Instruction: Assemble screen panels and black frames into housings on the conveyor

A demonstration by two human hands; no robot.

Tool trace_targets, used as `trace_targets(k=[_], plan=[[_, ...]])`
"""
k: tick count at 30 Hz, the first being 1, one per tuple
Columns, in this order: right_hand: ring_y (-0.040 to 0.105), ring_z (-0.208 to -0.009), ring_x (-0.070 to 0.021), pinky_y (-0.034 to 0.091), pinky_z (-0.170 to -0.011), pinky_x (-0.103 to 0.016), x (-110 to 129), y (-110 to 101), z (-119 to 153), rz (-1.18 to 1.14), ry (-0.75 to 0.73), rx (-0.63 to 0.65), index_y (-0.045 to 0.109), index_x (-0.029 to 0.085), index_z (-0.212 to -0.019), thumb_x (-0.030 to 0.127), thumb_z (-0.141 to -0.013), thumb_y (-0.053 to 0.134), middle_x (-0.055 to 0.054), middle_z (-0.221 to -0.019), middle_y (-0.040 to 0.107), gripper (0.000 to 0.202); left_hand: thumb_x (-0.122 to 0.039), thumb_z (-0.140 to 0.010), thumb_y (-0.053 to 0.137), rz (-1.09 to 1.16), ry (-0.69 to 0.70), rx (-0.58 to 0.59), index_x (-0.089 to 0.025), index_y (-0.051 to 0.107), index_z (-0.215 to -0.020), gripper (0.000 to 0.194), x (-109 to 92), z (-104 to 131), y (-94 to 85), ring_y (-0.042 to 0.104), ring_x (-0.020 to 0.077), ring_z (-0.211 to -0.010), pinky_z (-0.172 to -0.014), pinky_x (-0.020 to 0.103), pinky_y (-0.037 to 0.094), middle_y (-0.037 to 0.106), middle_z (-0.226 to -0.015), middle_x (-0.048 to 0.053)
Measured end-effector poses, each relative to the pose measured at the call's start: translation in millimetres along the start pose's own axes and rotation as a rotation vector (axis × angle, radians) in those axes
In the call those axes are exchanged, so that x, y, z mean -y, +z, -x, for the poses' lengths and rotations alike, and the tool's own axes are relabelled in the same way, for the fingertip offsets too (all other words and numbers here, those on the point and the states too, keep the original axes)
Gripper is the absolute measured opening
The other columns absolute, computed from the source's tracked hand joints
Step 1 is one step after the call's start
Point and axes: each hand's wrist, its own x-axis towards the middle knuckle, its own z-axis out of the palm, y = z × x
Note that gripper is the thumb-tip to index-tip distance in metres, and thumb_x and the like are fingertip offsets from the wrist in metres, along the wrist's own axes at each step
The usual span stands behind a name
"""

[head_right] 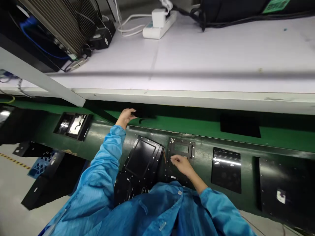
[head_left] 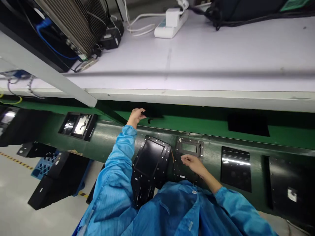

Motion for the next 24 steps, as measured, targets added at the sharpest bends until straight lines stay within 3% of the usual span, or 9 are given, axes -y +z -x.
trace_targets(k=[3, 5, 9, 11, 14, 20, 22, 24], plan=[[0.080, -0.092, -0.0244, 0.063, -0.085, -0.037, 49, 17, 8, -0.407, 0.037, 0.205, 0.083, 0.021, -0.105, 0.056, -0.083, 0.086, -0.011, -0.102, 0.084, 0.042, -0.007, -0.085, 0.074, 0.264, -0.017, 0.100, -0.017, 0.064, -0.085, 0.015, 26, 76, 23.0, 0.065, 0.0145, -0.070, -0.081, 0.032, 0.062, 0.066, -0.071, 0.001], [0.080, -0.100, -0.0236, 0.063, -0.091, -0.035, 76, 17, 17, -0.665, 0.043, 0.301, 0.082, 0.019, -0.112, 0.053, -0.092, 0.080, -0.014, -0.112, 0.083, 0.040, -0.010, -0.081, 0.074, 0.383, 0.014, 0.166, -0.018, 0.066, -0.087, 0.013, 54, 125, 38.8, 0.071, 0.0159, -0.078, -0.084, 0.031, 0.062, 0.072, -0.077, 0.002], [0.080, -0.101, -0.0220, 0.064, -0.091, -0.033, 95, 4, 30, -0.970, 0.084, 0.359, 0.078, 0.014, -0.113, 0.041, -0.106, 0.061, -0.016, -0.113, 0.083, 0.033, -0.013, -0.076, 0.072, 0.506, -0.016, 0.274, -0.018, 0.071, -0.091, 0.016, 122, 210, 73.3, 0.078, 0.0214, -0.100, -0.096, 0.036, 0.061, 0.082, -0.099, 0.007], [0.080, -0.093, -0.0209, 0.065, -0.085, -0.032, 86, -3, 32, -1.063, 0.125, 0.294, 0.075, 0.015, -0.105, 0.037, -0.107, 0.057, -0.015, -0.103, 0.083, 0.029, -0.014, -0.074, 0.073, 0.519, -0.051, 0.280, -0.017, 0.072, -0.088, 0.015, 158, 245, 87.3, 0.079, 0.0225, -0.103, -0.100, 0.036, 0.060, 0.083, -0.101, 0.008], [0.076, -0.075, -0.0190, 0.065, -0.077, -0.032, 53, -9, 35, -1.149, 0.206, 0.147, 0.069, 0.020, -0.090, 0.034, -0.106, 0.055, -0.007, -0.082, 0.079, 0.026, -0.019, -0.074, 0.079, 0.466, -0.057, 0.263, -0.018, 0.074, -0.087, 0.014, 208, 288, 95.6, 0.079, 0.0246, -0.109, -0.104, 0.037, 0.060, 0.084, -0.101, 0.007], [0.078, -0.087, -0.0255, 0.065, -0.090, -0.041, -25, -17, 56, -1.119, 0.275, 0.068, 0.067, 0.024, -0.084, 0.024, -0.090, 0.070, -0.004, -0.076, 0.078, 0.006, -0.031, -0.071, 0.089, 0.177, -0.174, 0.236, -0.024, 0.074, -0.078, 0.018, 283, 339, 78.1, 0.077, 0.0366, -0.121, -0.100, 0.050, 0.065, 0.084, -0.103, 0.009], [0.079, -0.097, -0.0294, 0.064, -0.094, -0.046, -39, -22, 64, -1.100, 0.261, 0.066, 0.067, 0.025, -0.086, 0.037, -0.091, 0.073, -0.006, -0.082, 0.080, 0.014, -0.033, -0.066, 0.092, 0.145, -0.203, 0.240, -0.023, 0.076, -0.080, 0.023, 298, 345, 72.8, 0.076, 0.0378, -0.122, -0.100, 0.051, 0.065, 0.084, -0.106, 0.010], [0.077, -0.112, -0.0338, 0.063, -0.098, -0.051, -47, -27, 70, -1.091, 0.241, 0.099, 0.068, 0.025, -0.091, 0.061, -0.094, 0.066, -0.010, -0.093, 0.082, 0.036, -0.033, -0.063, 0.094, 0.172, -0.206, 0.250, -0.022, 0.078, -0.086, 0.030, 310, 346, 70.5, 0.077, 0.0367, -0.120, -0.100, 0.050, 0.065, 0.084, -0.107, 0.010]])
